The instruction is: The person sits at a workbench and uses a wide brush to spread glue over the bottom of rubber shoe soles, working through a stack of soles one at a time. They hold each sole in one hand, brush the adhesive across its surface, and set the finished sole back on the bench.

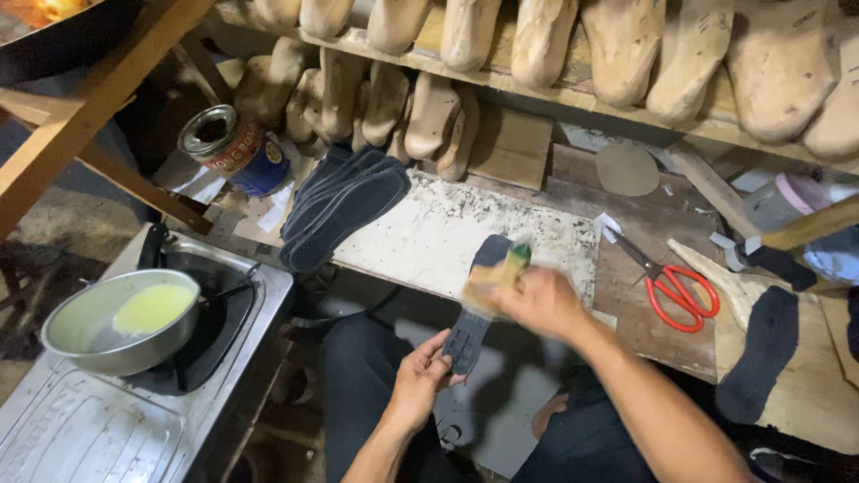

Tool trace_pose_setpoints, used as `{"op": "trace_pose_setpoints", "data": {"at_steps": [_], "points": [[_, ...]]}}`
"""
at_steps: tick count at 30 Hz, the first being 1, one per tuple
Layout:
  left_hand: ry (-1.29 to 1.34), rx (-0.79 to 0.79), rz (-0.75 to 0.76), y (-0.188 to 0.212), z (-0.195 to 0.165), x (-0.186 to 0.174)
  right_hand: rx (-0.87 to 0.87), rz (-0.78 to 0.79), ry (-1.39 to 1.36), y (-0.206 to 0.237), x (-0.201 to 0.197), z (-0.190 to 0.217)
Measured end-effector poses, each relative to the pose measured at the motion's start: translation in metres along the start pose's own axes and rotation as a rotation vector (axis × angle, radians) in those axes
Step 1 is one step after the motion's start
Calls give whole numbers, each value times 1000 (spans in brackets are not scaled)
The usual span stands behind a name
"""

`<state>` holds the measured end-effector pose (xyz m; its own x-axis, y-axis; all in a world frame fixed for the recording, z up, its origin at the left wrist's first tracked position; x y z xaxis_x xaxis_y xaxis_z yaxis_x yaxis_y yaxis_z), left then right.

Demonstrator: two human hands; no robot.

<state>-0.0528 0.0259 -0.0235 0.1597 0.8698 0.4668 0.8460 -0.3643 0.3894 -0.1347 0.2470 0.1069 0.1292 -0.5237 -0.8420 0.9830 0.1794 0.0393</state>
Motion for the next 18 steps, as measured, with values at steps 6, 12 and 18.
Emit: {"op": "trace_pose_setpoints", "data": {"at_steps": [6, 12, 18], "points": [[298, 38, -39, 6, -1, -6, -268, -595, 77, -59, -48, -29], [269, -10, -114, -5, -4, 9, 280, -356, -156, -1, 15, -11], [202, 22, -40, -13, -4, 12, 15, -187, -305, 76, 32, 14]]}}
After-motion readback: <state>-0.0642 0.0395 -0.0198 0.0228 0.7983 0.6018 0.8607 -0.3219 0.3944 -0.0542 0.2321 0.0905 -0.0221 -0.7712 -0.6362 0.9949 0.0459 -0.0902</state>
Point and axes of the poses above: each hand's wrist, its own y-axis away from the middle knuckle, its own x-axis out of the palm, z = x × y, the point moved 3 cm from there along -y, towards the middle knuckle, and after that the axes turned 3 degrees about -y, right-handed, at the moved point
